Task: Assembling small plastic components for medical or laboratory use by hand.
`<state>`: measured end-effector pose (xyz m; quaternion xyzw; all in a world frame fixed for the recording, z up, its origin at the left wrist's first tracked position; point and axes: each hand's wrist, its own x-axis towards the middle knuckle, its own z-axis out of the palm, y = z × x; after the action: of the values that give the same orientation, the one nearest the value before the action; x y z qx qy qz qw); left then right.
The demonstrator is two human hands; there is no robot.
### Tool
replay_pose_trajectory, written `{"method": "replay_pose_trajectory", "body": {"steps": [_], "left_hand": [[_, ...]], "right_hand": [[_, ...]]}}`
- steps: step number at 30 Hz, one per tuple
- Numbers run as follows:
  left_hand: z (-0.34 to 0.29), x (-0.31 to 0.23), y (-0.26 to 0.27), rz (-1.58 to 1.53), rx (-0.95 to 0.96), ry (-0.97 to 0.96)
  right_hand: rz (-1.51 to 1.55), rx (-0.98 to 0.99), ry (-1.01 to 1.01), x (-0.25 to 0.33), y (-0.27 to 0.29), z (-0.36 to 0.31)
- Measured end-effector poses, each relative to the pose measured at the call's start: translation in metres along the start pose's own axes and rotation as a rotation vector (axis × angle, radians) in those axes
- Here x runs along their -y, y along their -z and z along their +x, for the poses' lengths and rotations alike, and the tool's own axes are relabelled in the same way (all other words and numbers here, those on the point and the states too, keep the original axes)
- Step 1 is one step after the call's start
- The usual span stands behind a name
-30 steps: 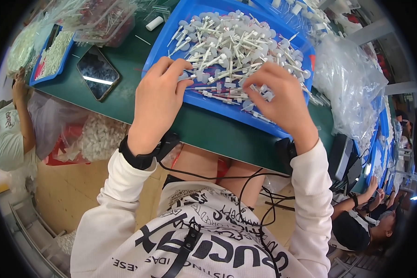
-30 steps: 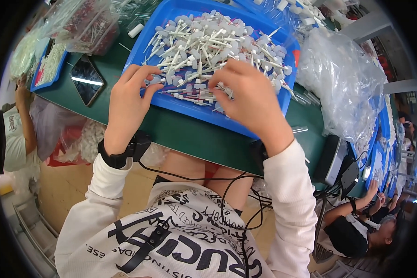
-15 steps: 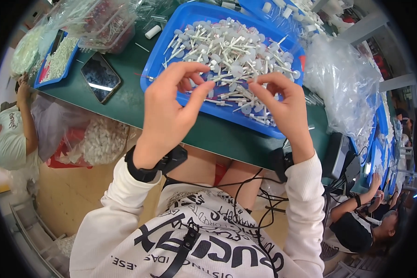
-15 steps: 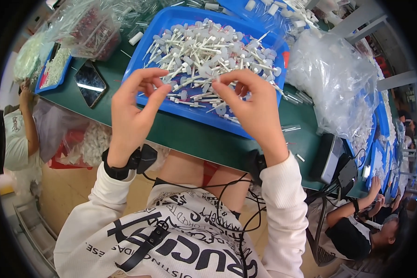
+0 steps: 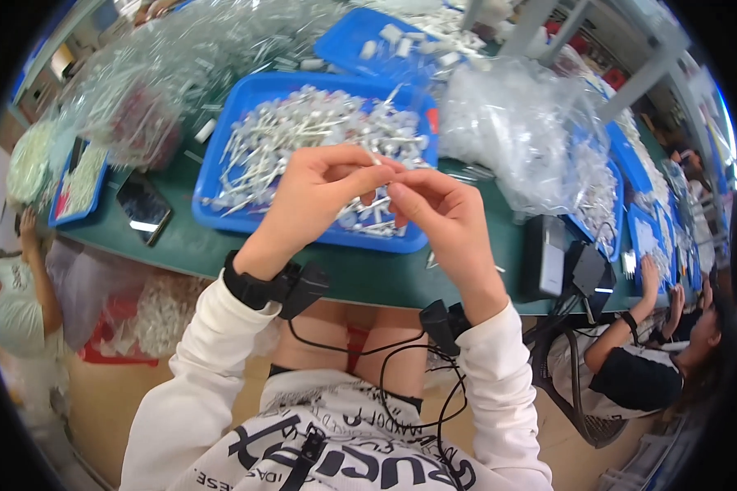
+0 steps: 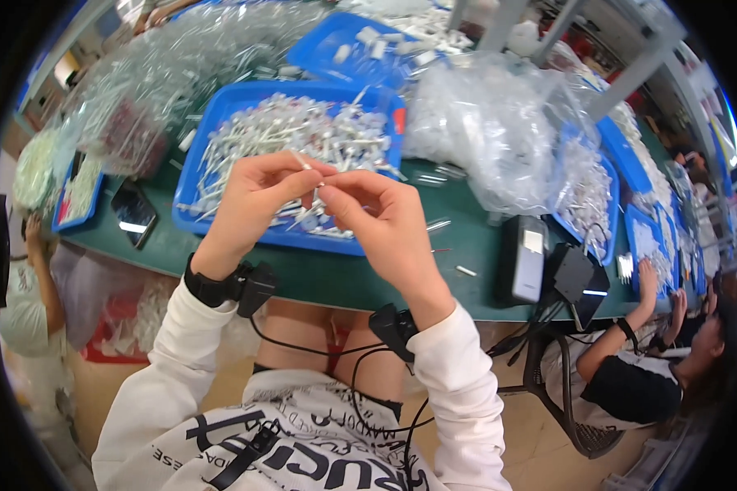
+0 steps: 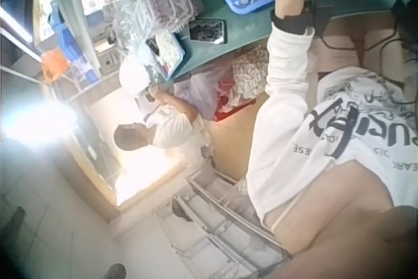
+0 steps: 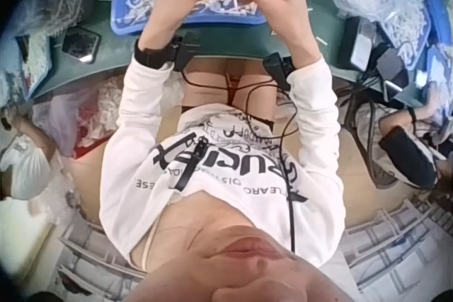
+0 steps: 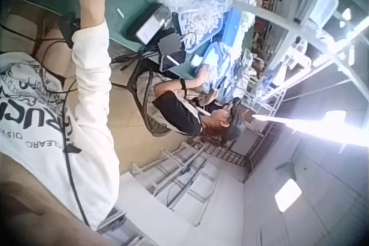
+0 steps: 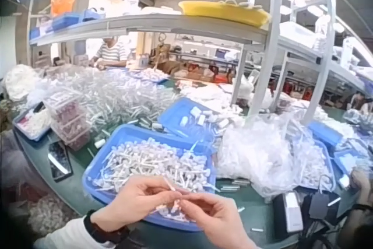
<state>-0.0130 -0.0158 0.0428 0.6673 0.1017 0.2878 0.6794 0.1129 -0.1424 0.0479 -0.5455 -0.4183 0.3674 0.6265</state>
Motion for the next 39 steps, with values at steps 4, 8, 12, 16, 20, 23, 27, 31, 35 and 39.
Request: {"method": "replay_pose_trajectory", "body": {"steps": [4, 8, 12, 16, 20, 23, 27, 31, 35, 39], "left_hand": [[0.014, -0.005, 0.007, -0.336, 0.004, 0.077], [0.034, 0.008, 0.001, -0.425, -0.081, 0.036], [0.033, 0.036, 0.002, -0.467, -0.208, -0.026], [0.029, 0.039, 0.013, -0.543, -0.253, -0.114], [0.032, 0.042, 0.015, -0.620, -0.162, -0.044], [0.029, 0.037, 0.010, -0.575, -0.140, 0.002], [0.028, 0.032, 0.011, -0.609, -0.169, -0.043], [0.028, 0.036, 0.009, -0.785, -0.142, -0.009], [0.026, 0.039, 0.007, -0.778, -0.156, -0.031], [0.026, 0.042, 0.005, -0.665, -0.175, 0.020]], "right_hand": [[-0.060, -0.438, 0.222, 0.023, 0.035, 0.002], [-1.155, -0.813, 0.187, 0.021, 0.188, 0.037], [-1.723, -0.548, -0.350, -0.038, 0.230, 0.073], [-1.934, -0.396, -0.444, -0.049, 0.221, 0.078], [-1.891, -0.579, -0.380, -0.025, 0.221, 0.066], [-1.816, -0.808, -0.240, -0.005, 0.202, 0.059], [-1.549, -0.937, 0.246, 0.029, 0.150, 0.047], [-0.810, -0.620, 0.424, 0.032, 0.079, 0.051], [-0.015, -0.069, 0.186, 0.001, 0.021, 0.073], [0.012, 0.002, 0.291, -0.019, 0.013, 0.076]]}}
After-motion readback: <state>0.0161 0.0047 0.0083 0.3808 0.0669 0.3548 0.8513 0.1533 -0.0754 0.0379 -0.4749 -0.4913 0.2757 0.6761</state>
